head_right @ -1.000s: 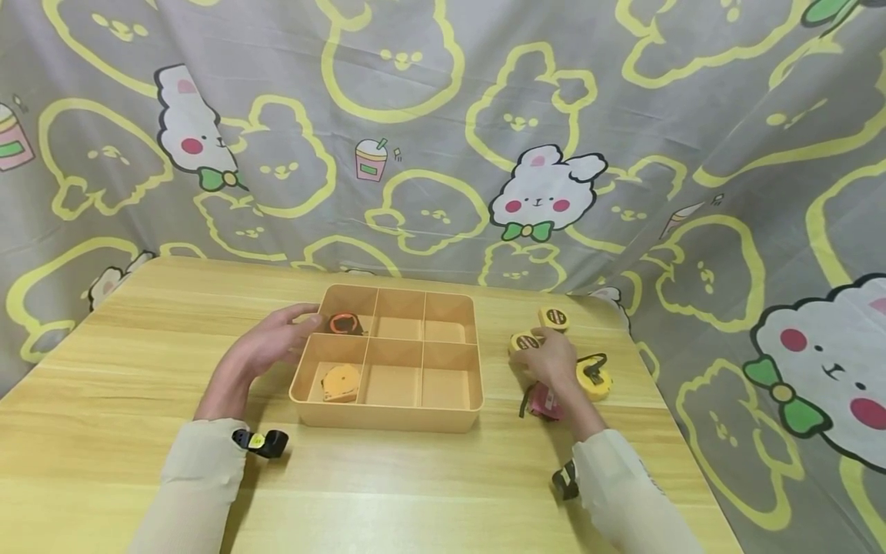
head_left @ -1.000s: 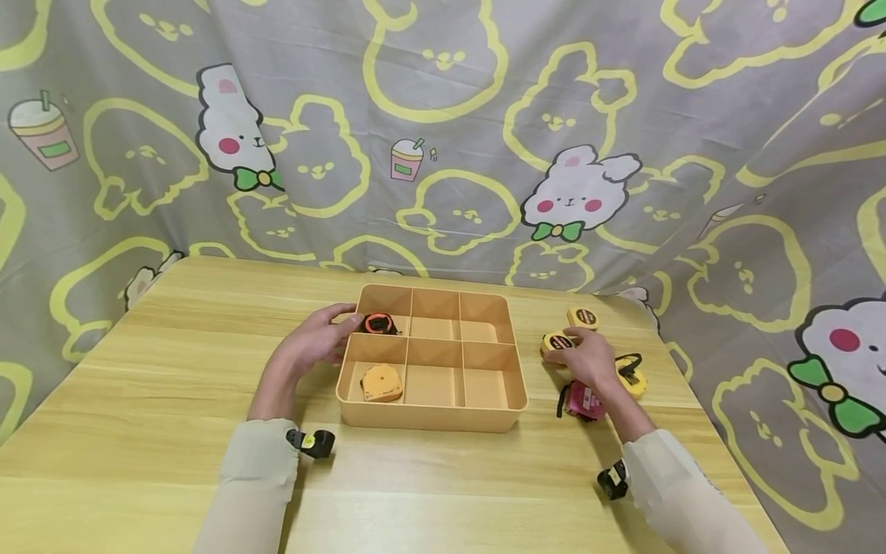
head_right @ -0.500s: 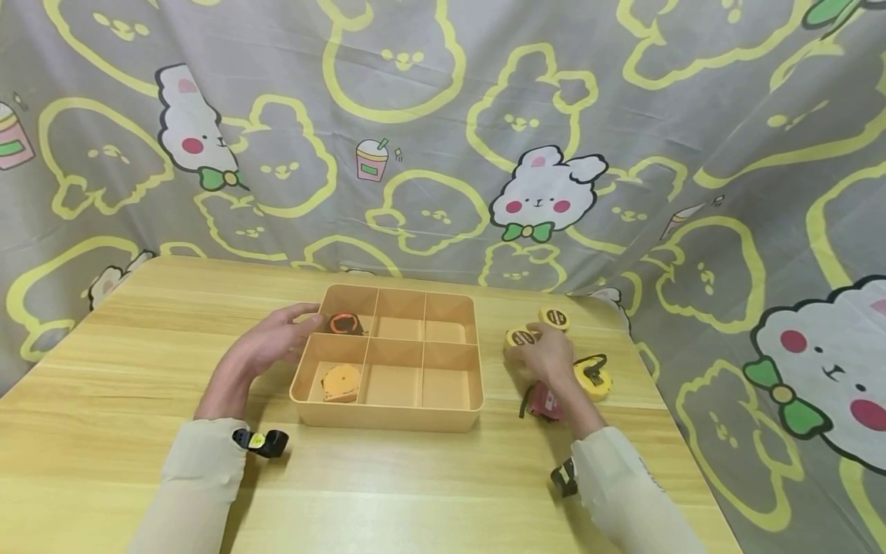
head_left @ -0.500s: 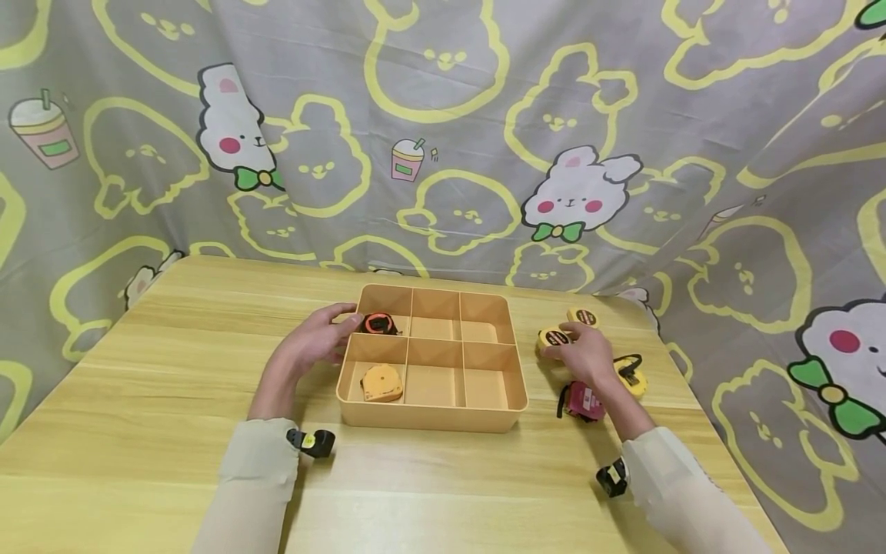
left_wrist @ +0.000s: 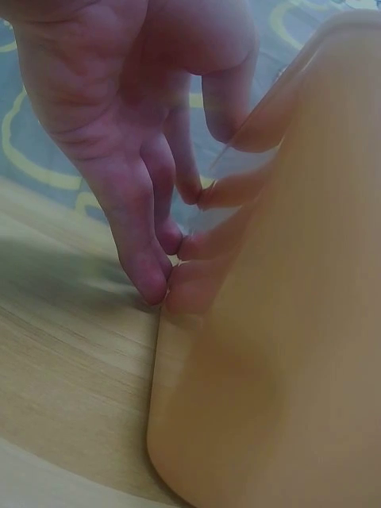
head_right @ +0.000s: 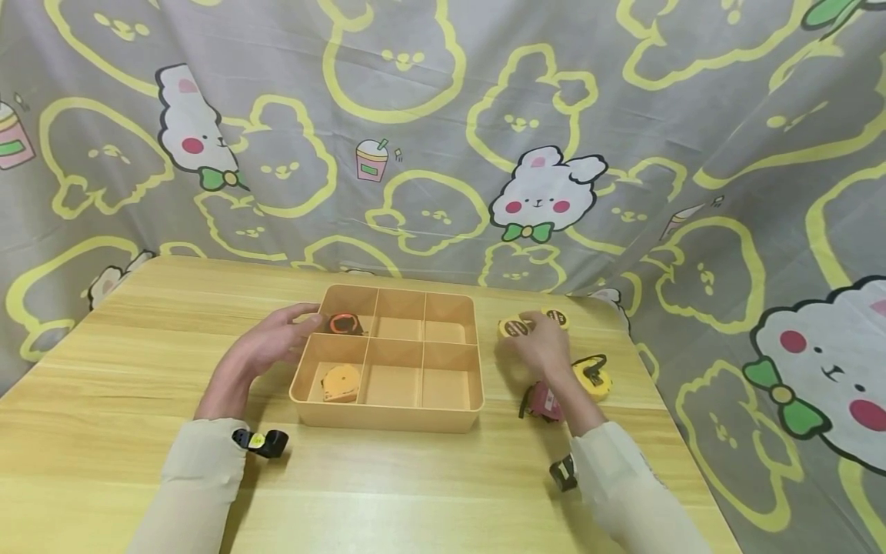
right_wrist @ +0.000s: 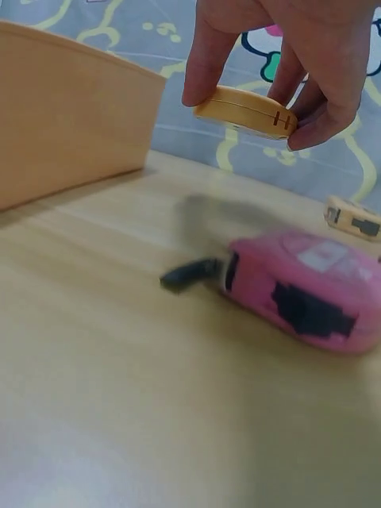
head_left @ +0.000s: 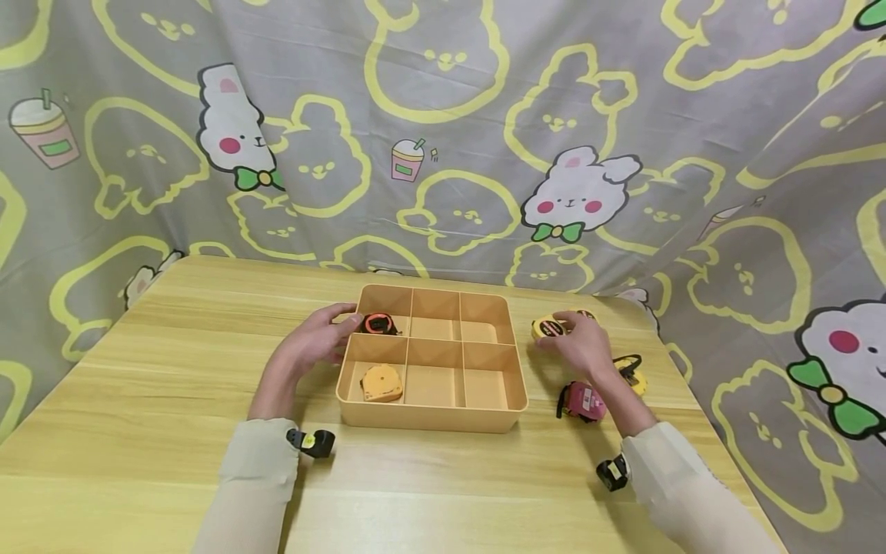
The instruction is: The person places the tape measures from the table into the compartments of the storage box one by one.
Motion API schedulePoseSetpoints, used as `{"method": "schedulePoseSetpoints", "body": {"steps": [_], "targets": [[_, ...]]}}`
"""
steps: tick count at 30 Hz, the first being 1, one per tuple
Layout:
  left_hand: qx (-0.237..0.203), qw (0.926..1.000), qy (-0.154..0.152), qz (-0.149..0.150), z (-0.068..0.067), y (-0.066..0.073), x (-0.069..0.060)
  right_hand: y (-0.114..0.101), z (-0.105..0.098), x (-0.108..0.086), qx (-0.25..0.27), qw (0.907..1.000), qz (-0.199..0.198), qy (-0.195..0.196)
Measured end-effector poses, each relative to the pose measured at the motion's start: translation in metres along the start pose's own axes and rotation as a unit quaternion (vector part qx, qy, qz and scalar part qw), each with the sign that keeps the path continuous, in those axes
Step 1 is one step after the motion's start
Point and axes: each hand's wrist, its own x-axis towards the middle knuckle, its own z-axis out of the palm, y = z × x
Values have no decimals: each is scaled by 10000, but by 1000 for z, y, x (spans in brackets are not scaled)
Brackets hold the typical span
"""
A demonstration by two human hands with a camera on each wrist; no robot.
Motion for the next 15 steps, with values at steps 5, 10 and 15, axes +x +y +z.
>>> {"method": "schedulePoseSetpoints", "body": {"steps": [5, 10, 15], "targets": [[107, 9999, 20, 2, 0, 0, 0, -13, -3, 2, 65, 10000, -30, -9], [136, 9999, 59, -27, 0, -1, 0, -26, -5, 2, 224, 9997, -67, 1], [123, 9999, 70, -29, 0, 0, -1, -37, -6, 2, 244, 9996, -113, 3]]}}
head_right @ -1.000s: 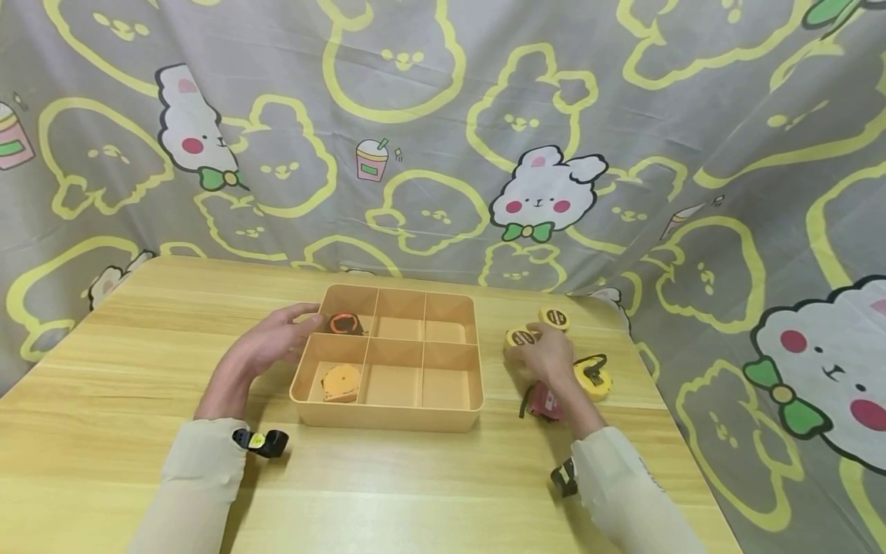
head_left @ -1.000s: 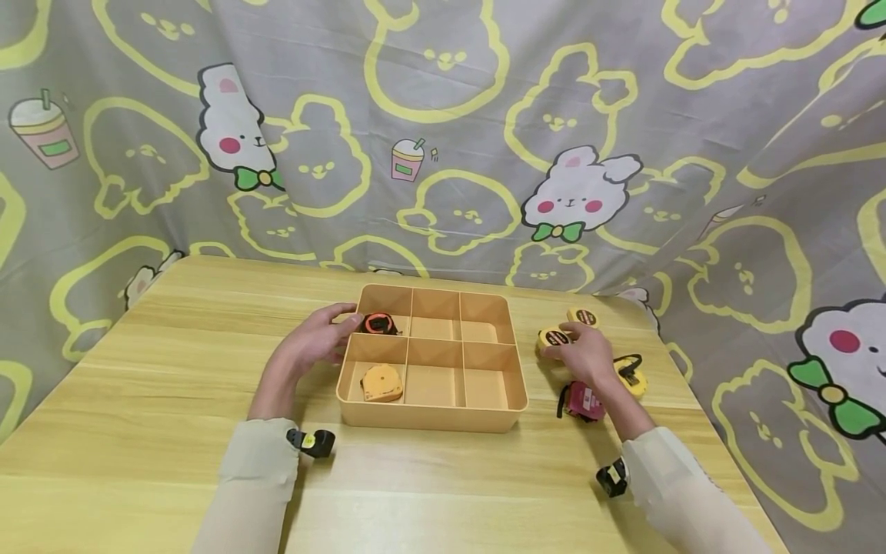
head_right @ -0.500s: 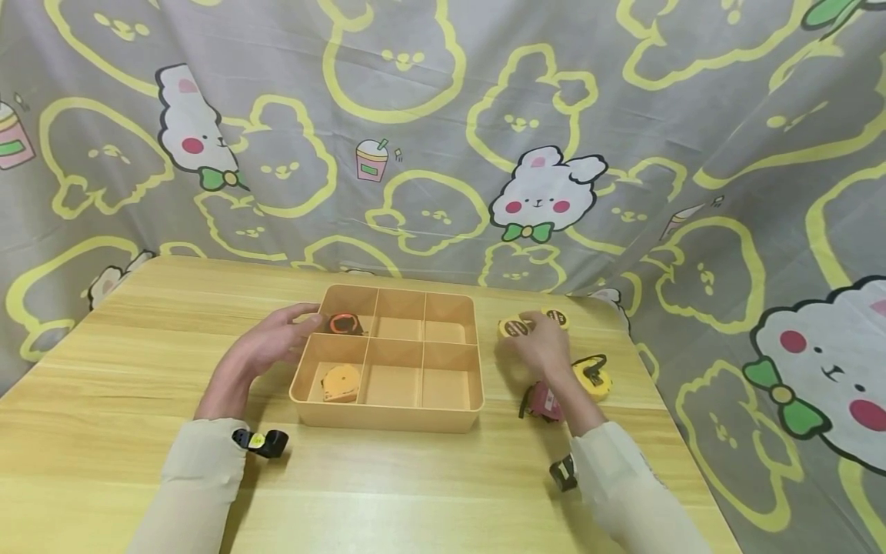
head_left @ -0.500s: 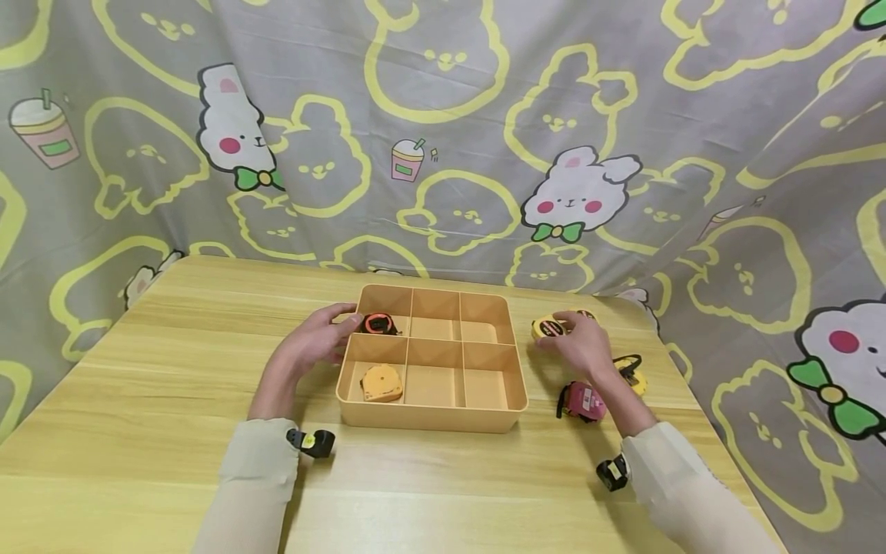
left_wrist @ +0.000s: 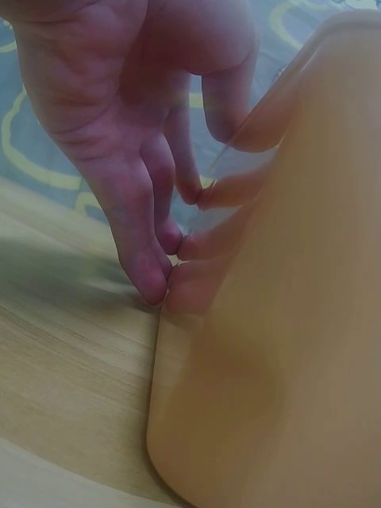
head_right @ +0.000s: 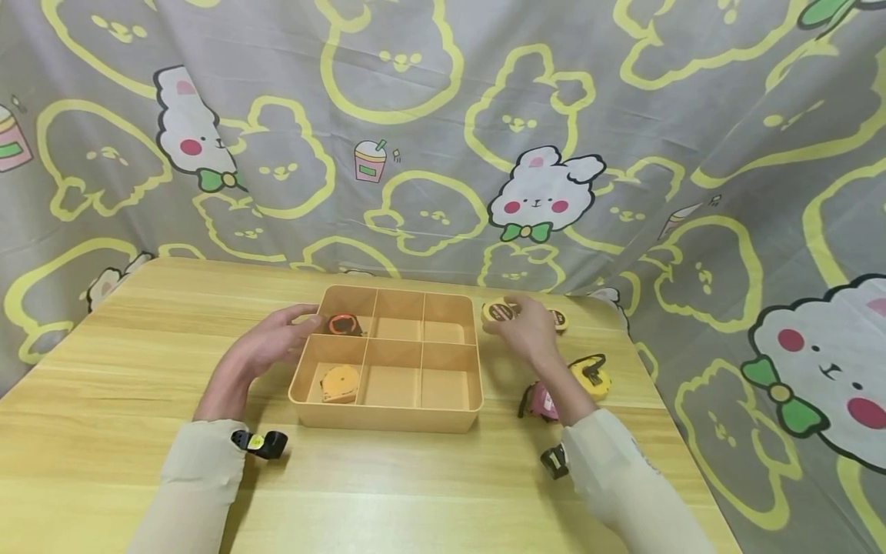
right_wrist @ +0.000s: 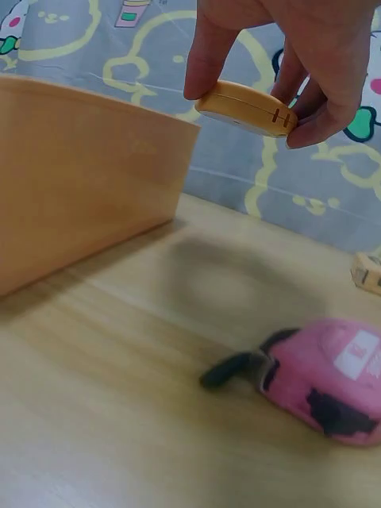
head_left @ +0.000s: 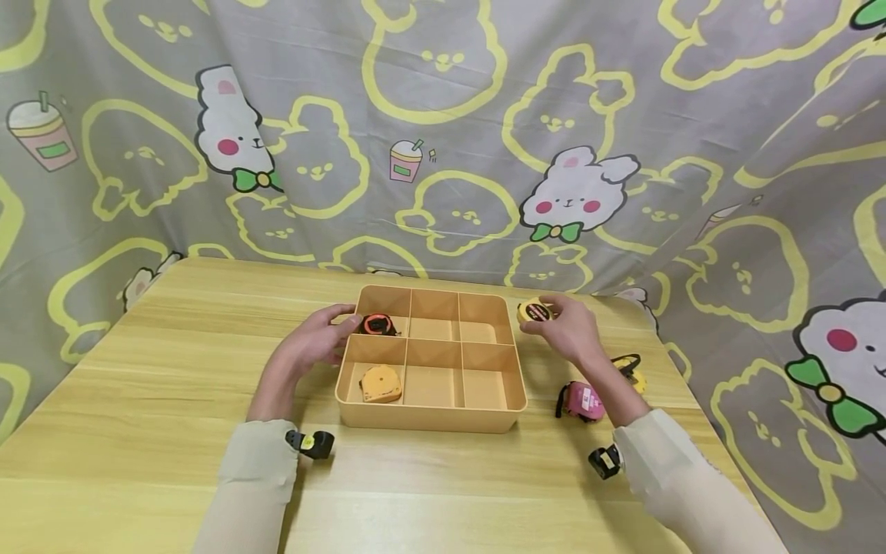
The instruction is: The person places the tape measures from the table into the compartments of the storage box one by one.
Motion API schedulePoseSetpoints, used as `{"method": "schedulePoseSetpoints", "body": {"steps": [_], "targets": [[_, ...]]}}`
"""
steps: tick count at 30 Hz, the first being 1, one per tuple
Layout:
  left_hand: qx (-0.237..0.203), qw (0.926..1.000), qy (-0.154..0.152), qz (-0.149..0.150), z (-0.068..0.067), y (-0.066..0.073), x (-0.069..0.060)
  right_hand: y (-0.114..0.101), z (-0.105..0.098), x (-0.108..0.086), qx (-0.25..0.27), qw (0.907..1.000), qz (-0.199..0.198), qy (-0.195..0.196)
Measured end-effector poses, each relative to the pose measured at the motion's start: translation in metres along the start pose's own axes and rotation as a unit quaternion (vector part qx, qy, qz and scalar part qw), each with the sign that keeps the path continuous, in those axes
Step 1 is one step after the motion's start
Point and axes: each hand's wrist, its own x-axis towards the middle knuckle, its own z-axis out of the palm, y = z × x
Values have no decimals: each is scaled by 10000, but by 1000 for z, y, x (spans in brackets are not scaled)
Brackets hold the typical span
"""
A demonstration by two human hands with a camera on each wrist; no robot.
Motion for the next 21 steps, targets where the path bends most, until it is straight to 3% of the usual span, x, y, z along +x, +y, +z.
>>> {"method": "schedulePoseSetpoints", "body": {"steps": [21], "targets": [[94, 9999, -9, 38, 0, 0, 0, -50, 20, -4, 114, 9975, -694, -1]]}}
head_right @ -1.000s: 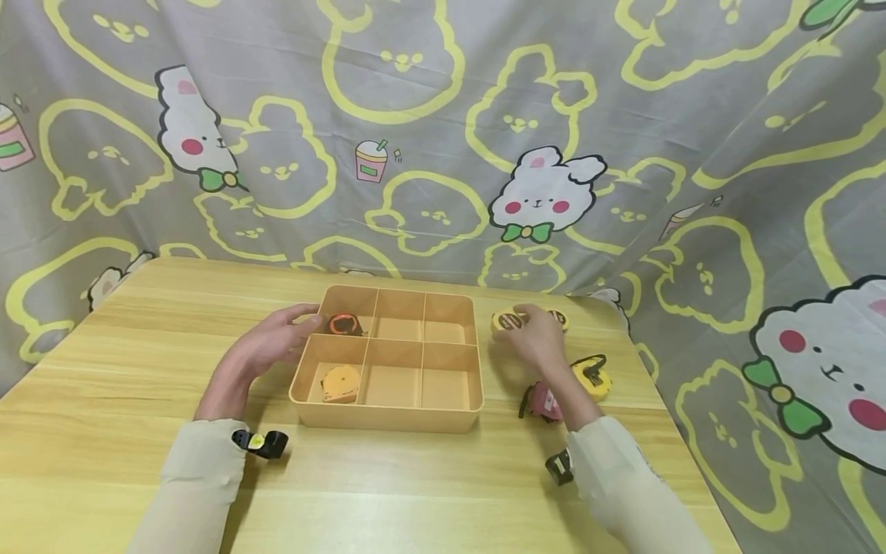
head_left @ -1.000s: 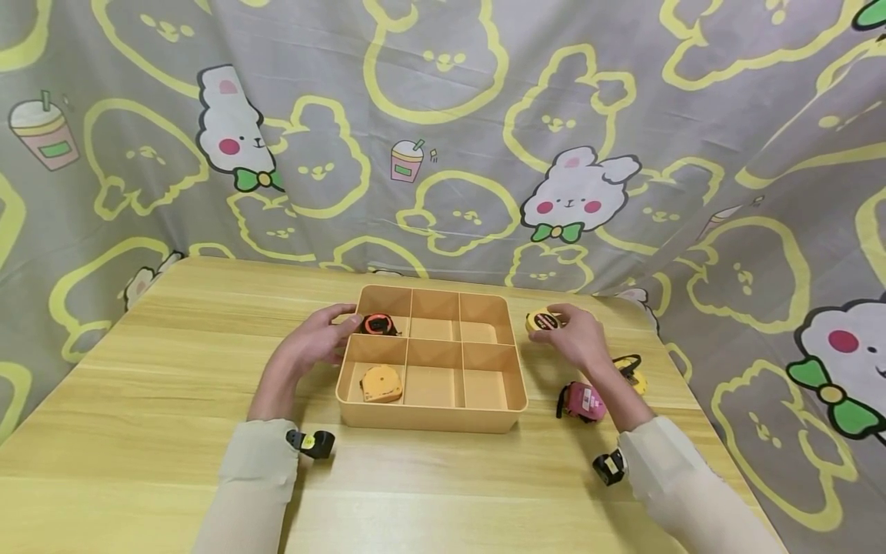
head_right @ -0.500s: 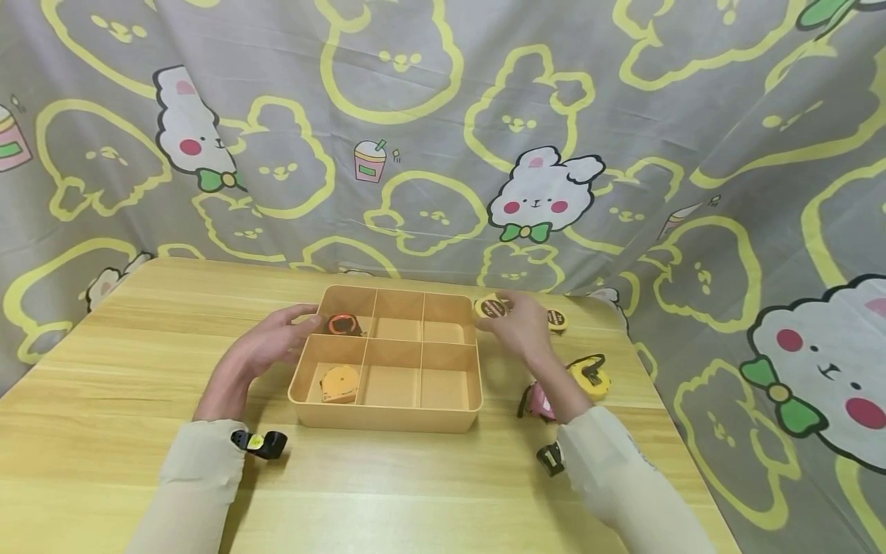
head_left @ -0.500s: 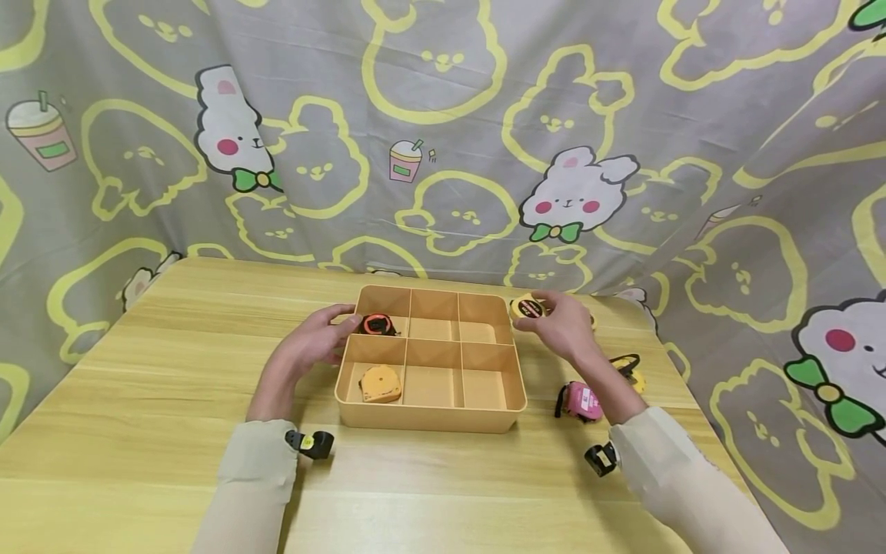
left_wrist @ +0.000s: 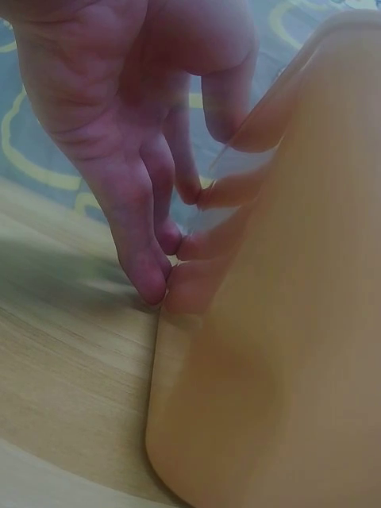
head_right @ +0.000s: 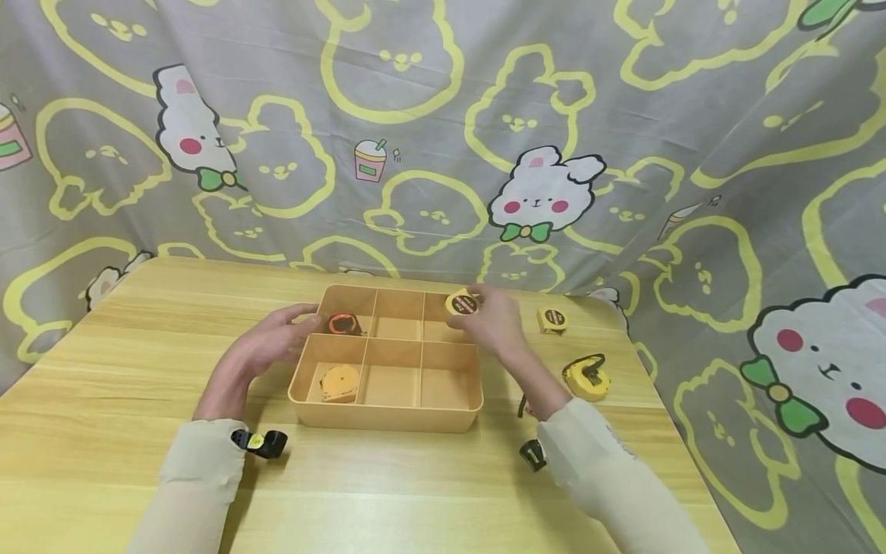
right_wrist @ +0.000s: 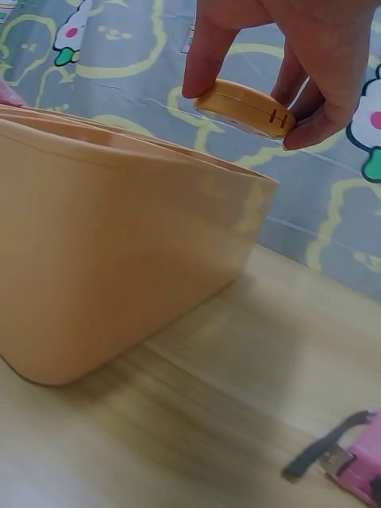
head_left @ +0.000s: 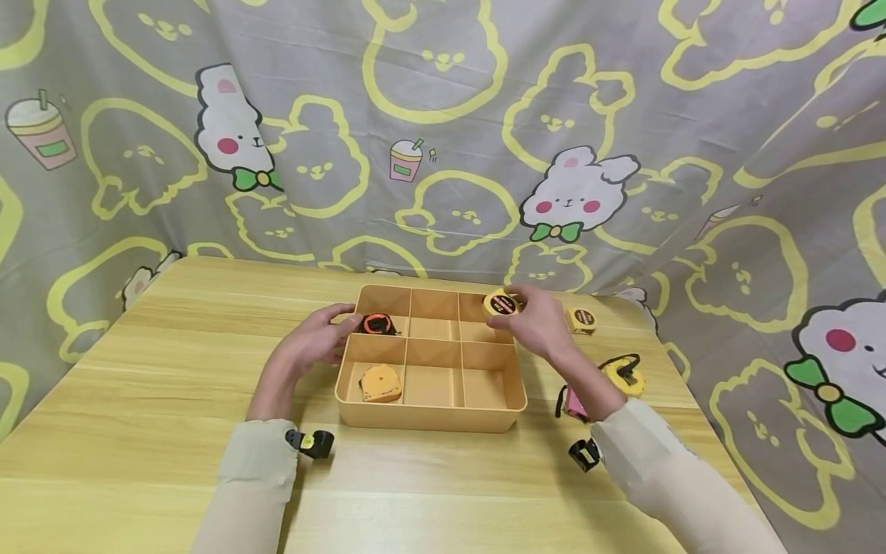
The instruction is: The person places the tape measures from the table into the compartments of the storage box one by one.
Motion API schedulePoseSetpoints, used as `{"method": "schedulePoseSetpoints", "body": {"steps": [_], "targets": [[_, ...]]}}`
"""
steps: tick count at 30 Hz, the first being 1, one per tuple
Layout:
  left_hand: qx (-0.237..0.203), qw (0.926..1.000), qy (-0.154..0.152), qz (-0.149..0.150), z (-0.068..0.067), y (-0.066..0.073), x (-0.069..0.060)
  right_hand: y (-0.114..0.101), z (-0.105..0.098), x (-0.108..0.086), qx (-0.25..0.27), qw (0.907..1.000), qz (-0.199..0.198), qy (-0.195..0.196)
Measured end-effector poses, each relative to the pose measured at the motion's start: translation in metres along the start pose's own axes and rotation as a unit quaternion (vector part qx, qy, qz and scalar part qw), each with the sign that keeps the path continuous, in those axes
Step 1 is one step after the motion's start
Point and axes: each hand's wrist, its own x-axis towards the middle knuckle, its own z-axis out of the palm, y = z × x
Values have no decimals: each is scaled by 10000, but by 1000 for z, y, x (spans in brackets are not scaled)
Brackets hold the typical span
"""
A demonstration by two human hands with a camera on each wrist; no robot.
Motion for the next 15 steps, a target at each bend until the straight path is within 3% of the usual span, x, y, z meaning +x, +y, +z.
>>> {"method": "schedulePoseSetpoints", "body": {"steps": [15], "targets": [[35, 10000, 14, 19, 0, -1, 1, -34, 27, 0, 251, 9989, -346, -184]]}}
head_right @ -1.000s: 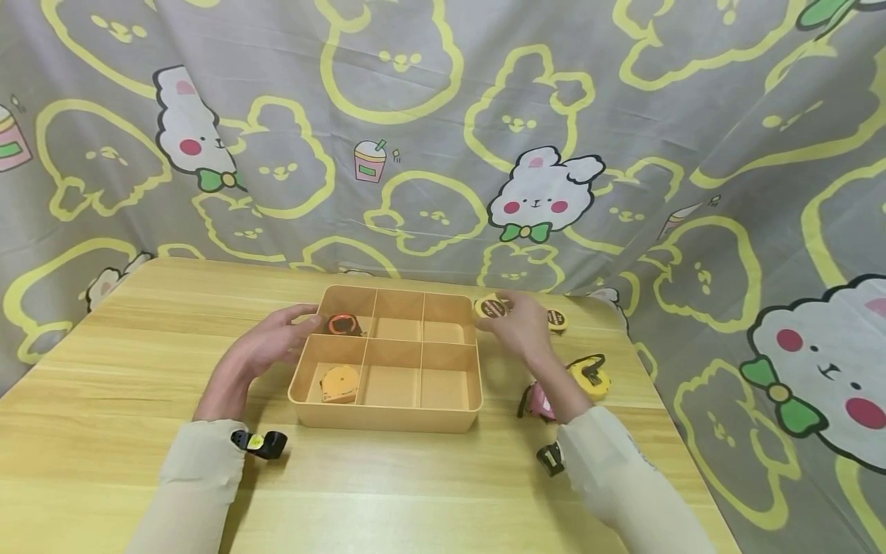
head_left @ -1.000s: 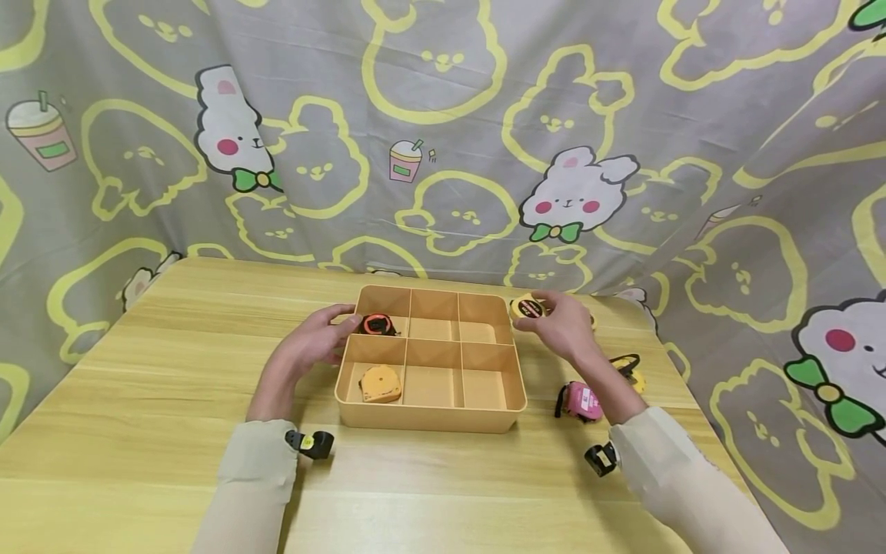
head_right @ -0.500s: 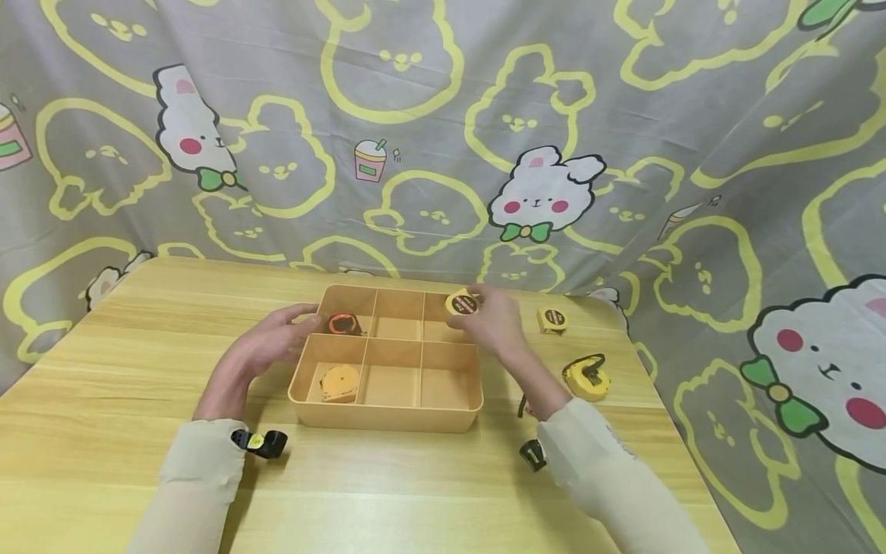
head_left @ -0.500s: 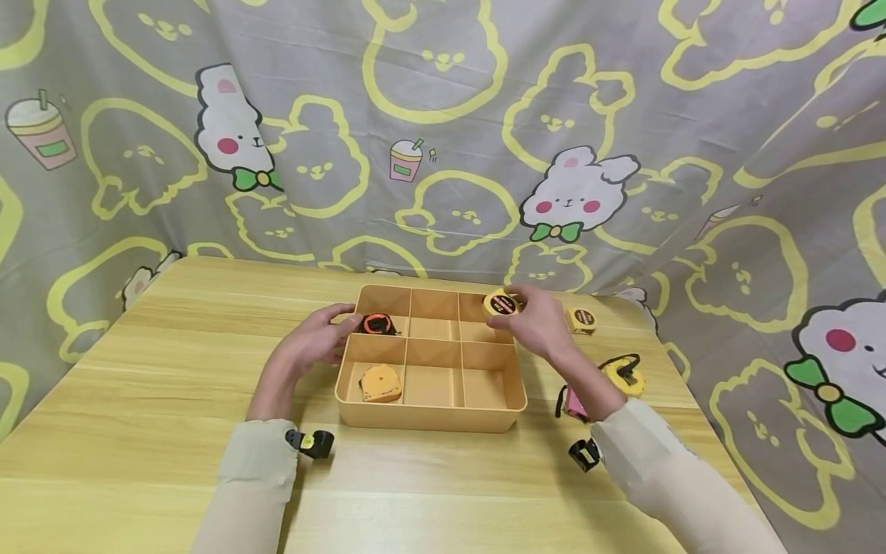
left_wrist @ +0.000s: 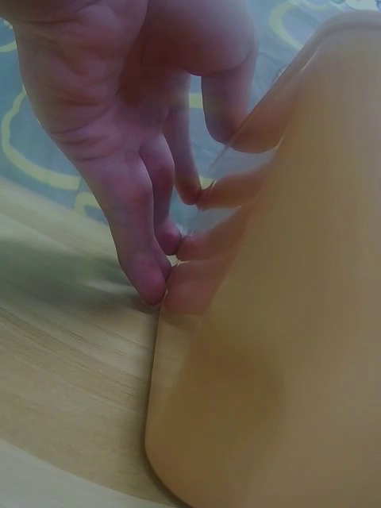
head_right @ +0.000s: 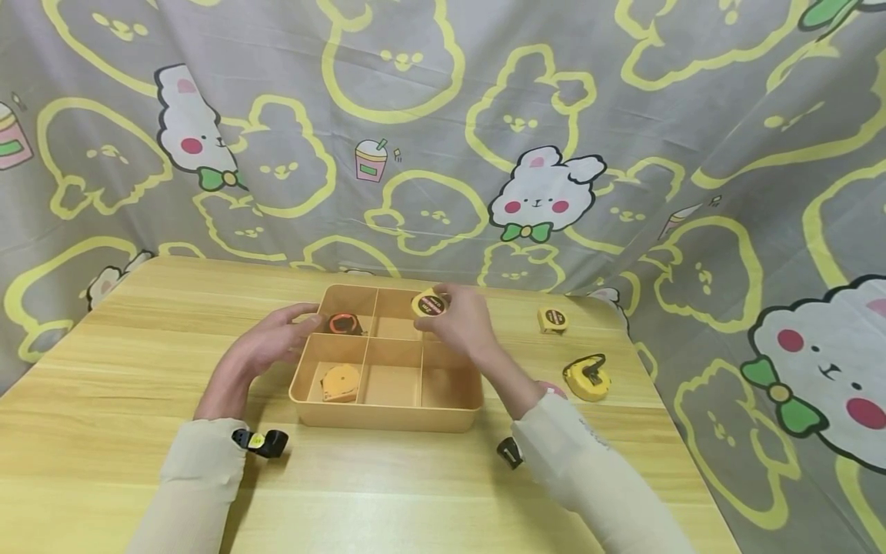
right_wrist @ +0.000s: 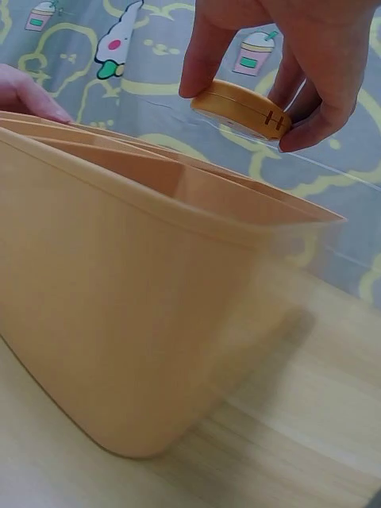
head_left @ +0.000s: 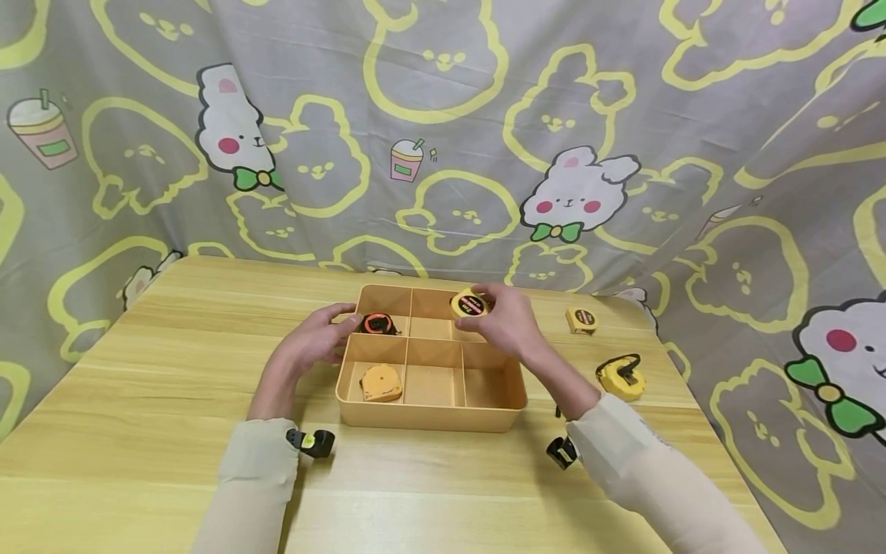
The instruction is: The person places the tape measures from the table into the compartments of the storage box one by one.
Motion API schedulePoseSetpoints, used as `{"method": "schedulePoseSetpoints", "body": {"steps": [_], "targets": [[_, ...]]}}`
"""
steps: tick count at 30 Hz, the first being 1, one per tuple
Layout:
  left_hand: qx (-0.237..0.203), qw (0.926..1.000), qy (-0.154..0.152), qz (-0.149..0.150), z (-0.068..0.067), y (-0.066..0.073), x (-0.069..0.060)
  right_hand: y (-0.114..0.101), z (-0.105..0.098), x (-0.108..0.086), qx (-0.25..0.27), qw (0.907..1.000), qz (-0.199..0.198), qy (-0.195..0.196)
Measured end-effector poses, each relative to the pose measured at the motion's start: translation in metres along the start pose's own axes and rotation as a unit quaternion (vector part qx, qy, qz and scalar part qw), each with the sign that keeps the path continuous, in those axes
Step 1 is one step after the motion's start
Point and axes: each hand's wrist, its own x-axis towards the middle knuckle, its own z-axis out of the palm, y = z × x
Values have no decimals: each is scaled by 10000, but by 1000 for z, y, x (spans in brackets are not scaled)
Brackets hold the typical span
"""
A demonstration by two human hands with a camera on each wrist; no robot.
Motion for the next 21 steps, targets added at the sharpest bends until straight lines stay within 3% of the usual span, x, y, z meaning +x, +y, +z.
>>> {"method": "schedulePoseSetpoints", "body": {"steps": [14, 21], "targets": [[-68, 10000, -43, -14, 1, 2, 0, -20, 20, 3, 156, 9997, -31, -209], [-60, 10000, -43, 13, 0, 2, -1, -24, 27, 6, -155, 9996, 114, -228]]}}
